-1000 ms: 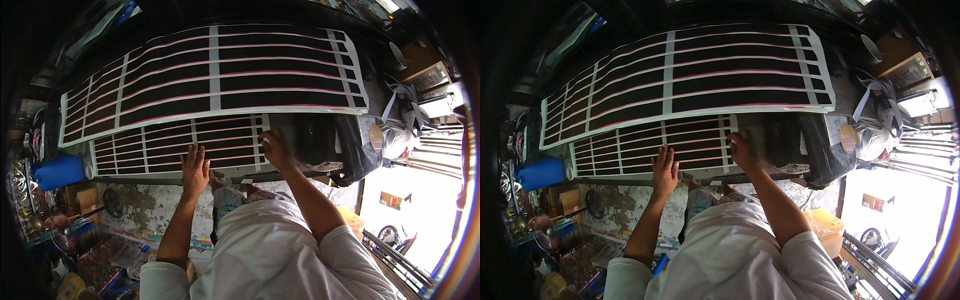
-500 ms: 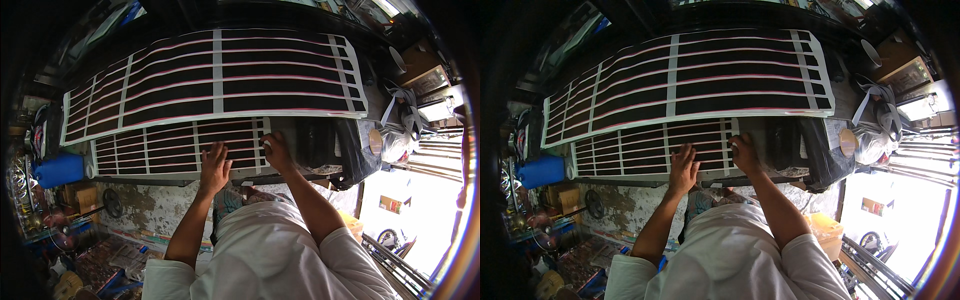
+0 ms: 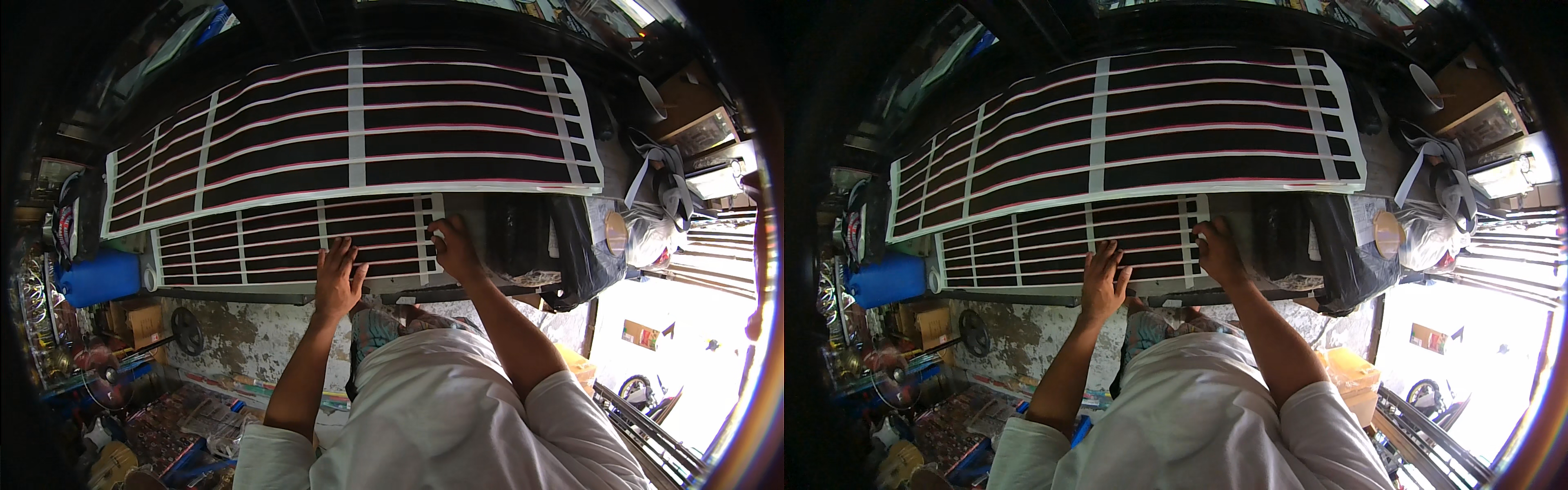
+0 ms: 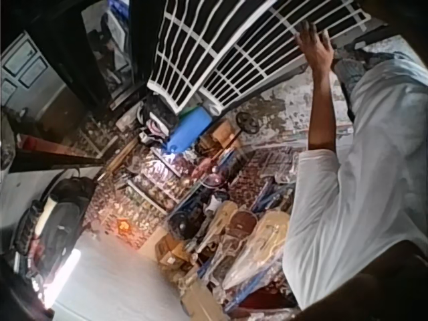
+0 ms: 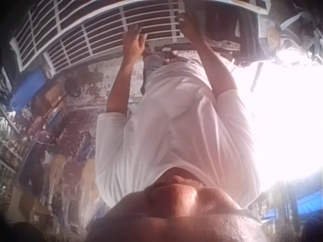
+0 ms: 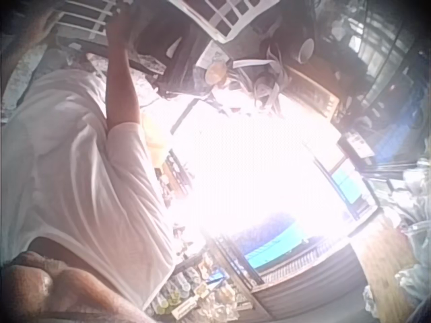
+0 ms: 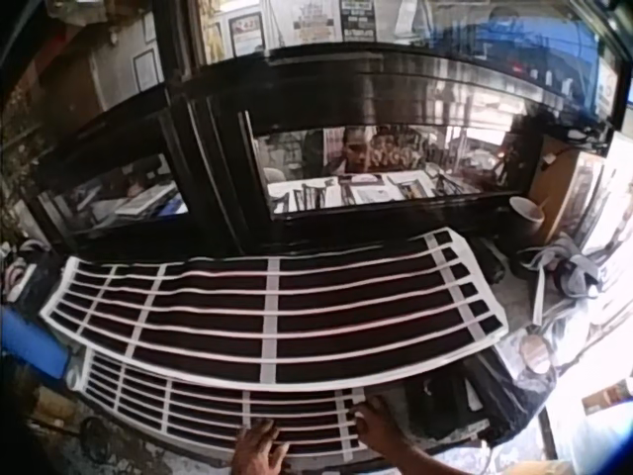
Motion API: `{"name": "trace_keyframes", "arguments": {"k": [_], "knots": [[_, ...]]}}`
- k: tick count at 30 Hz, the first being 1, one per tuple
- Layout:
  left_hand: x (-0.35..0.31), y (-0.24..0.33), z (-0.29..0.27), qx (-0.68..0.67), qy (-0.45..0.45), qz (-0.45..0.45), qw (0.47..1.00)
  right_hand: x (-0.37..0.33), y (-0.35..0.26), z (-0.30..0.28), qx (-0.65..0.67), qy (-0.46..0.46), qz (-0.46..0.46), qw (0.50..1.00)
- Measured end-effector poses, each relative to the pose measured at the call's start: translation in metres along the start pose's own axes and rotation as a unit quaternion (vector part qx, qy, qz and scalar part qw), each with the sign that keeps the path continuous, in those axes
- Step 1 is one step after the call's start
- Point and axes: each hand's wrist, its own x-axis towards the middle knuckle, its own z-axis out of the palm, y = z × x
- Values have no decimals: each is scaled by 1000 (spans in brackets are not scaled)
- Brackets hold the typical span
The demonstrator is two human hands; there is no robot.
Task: The person aligns and secures two striped mats on a workbench using white tape. They repeatedly position the mats, apply tape along the edges, and press down to ensure adhesion.
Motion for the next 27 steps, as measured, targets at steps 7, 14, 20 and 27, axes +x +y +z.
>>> {"name": "trace_keyframes", "arguments": {"k": [7,14,20,27], "knots": [[6,6,2,-29,9,14,999,-1,3,3,-9,6,-11,1000],[33,29,9,-65,27,59,996,-2,4,2,-9,13,-19,1000],[56,60,29,-68,39,97,992,-2,5,4,-5,15,-7,1000],[73,74,46,-103,31,73,991,-2,8,6,15,24,11,1000]]}}
